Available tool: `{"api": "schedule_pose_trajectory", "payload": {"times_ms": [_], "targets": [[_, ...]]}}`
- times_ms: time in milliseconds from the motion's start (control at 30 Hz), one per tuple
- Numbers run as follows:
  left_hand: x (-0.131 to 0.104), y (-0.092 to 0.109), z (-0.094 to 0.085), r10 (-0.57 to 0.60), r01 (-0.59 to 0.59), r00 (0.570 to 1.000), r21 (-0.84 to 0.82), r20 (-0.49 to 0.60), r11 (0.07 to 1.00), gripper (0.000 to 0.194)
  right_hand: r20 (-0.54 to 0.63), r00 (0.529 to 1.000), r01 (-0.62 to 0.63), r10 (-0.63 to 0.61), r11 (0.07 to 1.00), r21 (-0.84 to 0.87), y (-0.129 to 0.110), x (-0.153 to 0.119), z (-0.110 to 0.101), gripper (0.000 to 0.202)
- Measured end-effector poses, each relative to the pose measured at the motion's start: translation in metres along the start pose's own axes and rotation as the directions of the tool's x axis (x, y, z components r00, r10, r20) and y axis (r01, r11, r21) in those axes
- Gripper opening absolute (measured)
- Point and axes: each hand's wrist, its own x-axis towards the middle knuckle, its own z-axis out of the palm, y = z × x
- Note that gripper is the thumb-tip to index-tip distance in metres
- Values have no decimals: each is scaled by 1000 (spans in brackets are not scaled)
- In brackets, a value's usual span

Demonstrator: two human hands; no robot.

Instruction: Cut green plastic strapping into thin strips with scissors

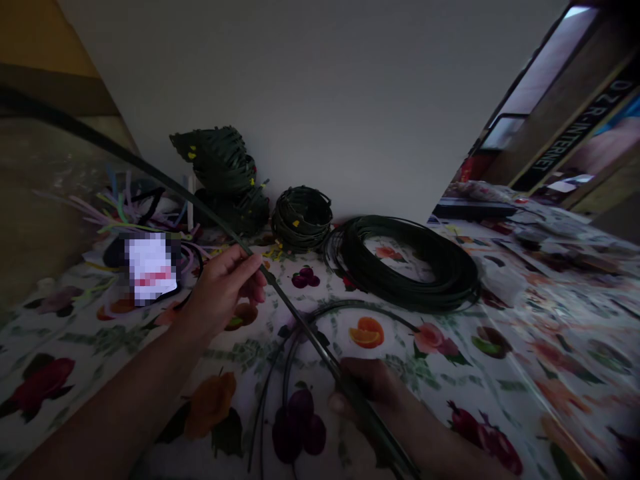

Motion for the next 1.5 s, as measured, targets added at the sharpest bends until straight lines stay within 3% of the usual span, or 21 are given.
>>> {"api": "schedule_pose_trajectory", "payload": {"times_ms": [467, 833, 1133, 1367, 1500], "targets": [[-2, -4, 4, -2, 3, 999, -7, 48, 1000, 21, 37, 999, -40, 37, 996, 78, 1, -3, 4, 34], [-3, -4, 3, 36, -36, 998, -2, 61, 999, 23, 29, 997, 65, -67, 995, 80, 1, -2, 5, 41], [-1, -2, 2, 39, -39, 997, 3, 64, 999, 22, 8, 999, -33, 32, 993, 114, -5, -2, 8, 39], [-9, -8, 9, -73, 72, 993, 24, 89, 997, 27, -7, 1000, -25, 26, 991, 133, -5, -1, 3, 41], [-9, -8, 13, -73, 74, 994, 1, 80, 997, 27, -14, 1000, -15, 17, 988, 154, -6, -2, 4, 39]]}}
